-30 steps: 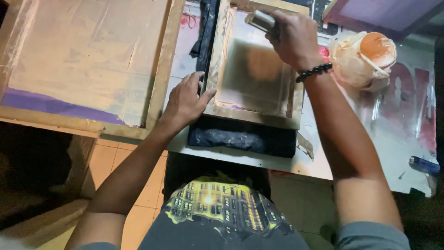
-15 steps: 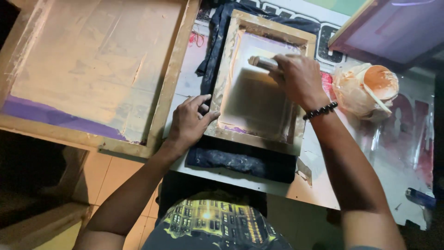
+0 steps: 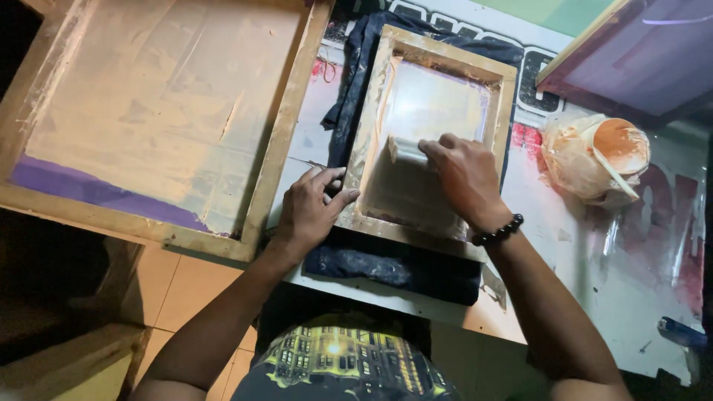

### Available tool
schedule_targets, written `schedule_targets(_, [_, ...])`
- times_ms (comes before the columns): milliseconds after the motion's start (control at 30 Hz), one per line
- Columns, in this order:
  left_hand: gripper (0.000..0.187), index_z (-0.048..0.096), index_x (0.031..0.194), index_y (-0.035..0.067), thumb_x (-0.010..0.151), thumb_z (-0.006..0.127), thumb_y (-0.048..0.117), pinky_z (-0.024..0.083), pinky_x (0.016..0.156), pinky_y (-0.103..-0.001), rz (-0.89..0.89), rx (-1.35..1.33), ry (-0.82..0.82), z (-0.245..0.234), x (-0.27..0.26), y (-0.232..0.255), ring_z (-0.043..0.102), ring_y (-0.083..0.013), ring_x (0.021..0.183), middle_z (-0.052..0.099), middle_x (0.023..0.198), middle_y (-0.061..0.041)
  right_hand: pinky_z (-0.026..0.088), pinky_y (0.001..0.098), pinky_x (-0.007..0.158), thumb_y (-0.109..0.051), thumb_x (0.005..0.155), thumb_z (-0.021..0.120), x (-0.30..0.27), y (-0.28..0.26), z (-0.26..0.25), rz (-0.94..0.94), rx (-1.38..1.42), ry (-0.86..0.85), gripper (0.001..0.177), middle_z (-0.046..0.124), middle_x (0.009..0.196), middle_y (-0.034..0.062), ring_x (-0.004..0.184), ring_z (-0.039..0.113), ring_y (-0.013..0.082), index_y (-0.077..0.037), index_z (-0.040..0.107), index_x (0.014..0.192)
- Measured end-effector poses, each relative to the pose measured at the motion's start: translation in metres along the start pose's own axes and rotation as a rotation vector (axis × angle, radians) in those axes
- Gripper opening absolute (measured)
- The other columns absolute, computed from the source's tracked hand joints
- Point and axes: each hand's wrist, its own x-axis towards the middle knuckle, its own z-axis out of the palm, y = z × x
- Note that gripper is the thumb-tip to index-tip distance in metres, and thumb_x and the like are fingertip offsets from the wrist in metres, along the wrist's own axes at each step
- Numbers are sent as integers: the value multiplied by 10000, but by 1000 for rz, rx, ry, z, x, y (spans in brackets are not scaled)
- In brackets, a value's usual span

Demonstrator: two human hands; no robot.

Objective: The person uses a squeegee to spread ink evenly across a screen printing frame placed over a dark t-shirt. They repeatedly pull the squeegee across the screen to ensure full coverage of the design area.

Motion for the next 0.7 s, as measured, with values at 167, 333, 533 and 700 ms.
schedule_targets(167, [461, 718, 1216, 141, 889, 782, 459, 617, 687, -405, -16, 24, 7, 4, 3, -6, 751, -269, 783, 710, 954, -80, 573, 517, 659, -277, 792, 774, 36, 53, 1, 3, -49, 41, 202, 652, 818, 55, 770, 699, 362, -206, 701, 967])
schedule_targets(333, [393, 739, 1189, 156, 876, 771, 392, 550, 651, -353, 30, 49, 62, 10, -2, -4, 662, -192, 620, 694, 959, -59, 416, 420, 408, -172, 883, 753, 95, 77, 28, -1, -102, 277, 87, 662, 804, 31, 571, 602, 257, -195, 769, 966])
schedule_targets(533, [348, 745, 1131, 147, 858, 786, 360, 514, 749, -408, 92, 72, 128, 10, -3, -6, 696, -247, 878, 722, 931, -57, 559, 378, 529, -387, 926, 860, 48, 32, 27, -101, -110, 215, 276, 744, 852, 66, 639, 669, 218, -169, 806, 1087])
schedule_targets(700, [432, 723, 1211, 142, 915, 767, 455, 610, 777, -468, 22, 21, 48, 4, -6, -4, 734, -348, 917, 712, 943, -111, 596, 436, 699, -226, 902, 685, -21, -23, 13, -11, -12, 88, 103, 679, 784, 37, 715, 733, 319, -241, 721, 997])
